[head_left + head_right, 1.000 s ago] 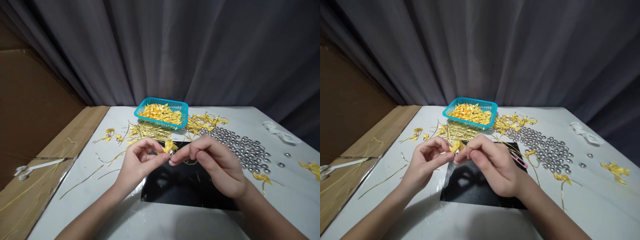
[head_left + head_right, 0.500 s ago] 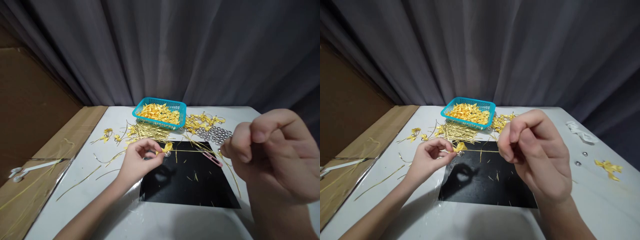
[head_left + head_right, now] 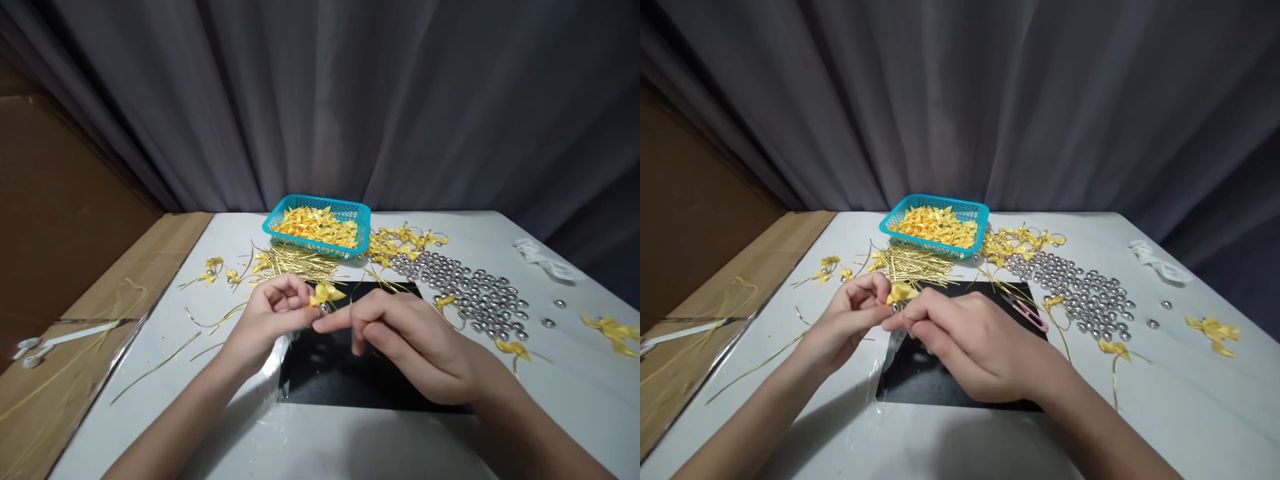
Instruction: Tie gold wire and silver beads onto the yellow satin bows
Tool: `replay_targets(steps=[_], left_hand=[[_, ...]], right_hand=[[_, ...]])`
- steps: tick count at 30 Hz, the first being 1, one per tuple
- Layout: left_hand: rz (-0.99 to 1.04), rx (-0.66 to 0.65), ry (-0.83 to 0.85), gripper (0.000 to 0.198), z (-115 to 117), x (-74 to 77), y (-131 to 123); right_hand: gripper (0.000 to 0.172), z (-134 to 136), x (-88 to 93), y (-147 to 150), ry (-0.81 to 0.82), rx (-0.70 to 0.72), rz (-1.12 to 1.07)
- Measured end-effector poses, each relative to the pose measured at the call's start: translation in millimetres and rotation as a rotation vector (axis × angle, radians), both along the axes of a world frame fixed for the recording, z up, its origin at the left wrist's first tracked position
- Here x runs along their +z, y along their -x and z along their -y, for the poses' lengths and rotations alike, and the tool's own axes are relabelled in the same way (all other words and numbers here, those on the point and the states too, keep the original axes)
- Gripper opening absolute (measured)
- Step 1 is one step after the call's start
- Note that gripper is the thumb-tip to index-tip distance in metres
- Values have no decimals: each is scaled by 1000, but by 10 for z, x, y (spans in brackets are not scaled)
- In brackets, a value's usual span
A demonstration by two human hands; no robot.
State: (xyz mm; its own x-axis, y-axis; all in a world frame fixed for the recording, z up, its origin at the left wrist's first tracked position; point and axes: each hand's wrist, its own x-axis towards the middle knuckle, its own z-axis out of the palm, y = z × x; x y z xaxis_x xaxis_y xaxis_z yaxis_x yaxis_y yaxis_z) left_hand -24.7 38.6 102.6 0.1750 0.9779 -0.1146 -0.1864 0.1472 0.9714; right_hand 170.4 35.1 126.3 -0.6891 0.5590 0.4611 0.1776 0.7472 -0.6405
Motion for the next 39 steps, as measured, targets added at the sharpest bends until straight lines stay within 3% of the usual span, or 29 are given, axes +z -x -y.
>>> replay_targets(steps=[6, 13, 15, 18, 21, 28, 34, 39], left_hand=[[57, 2, 44, 23, 10, 18, -8], [-38, 78, -75, 19, 31, -6, -1], [-69, 78, -89, 18, 33, -15, 3], [-89, 87, -108, 18, 37, -17, 6], [-111, 97, -124, 19, 44, -8, 6], [-170, 75, -135, 24, 60, 2, -6], [-228, 44, -187, 16, 41, 24, -18], [-340, 64, -298, 11, 19, 18, 22]], right_hand=[[16, -23, -63, -9, -75, -39, -31], [14, -42, -77, -23, -86, -125, -77], [14, -42, -92, -6, -5, -167, -109], [16, -33, -103, 43, 297, -223, -202], [21, -11, -82, 105, 542, -159, -179], [25, 21, -65, 219, 531, -114, -66], [25, -4, -109, 197, 875, -83, -178], [23, -39, -110, 150, 1041, -20, -324]])
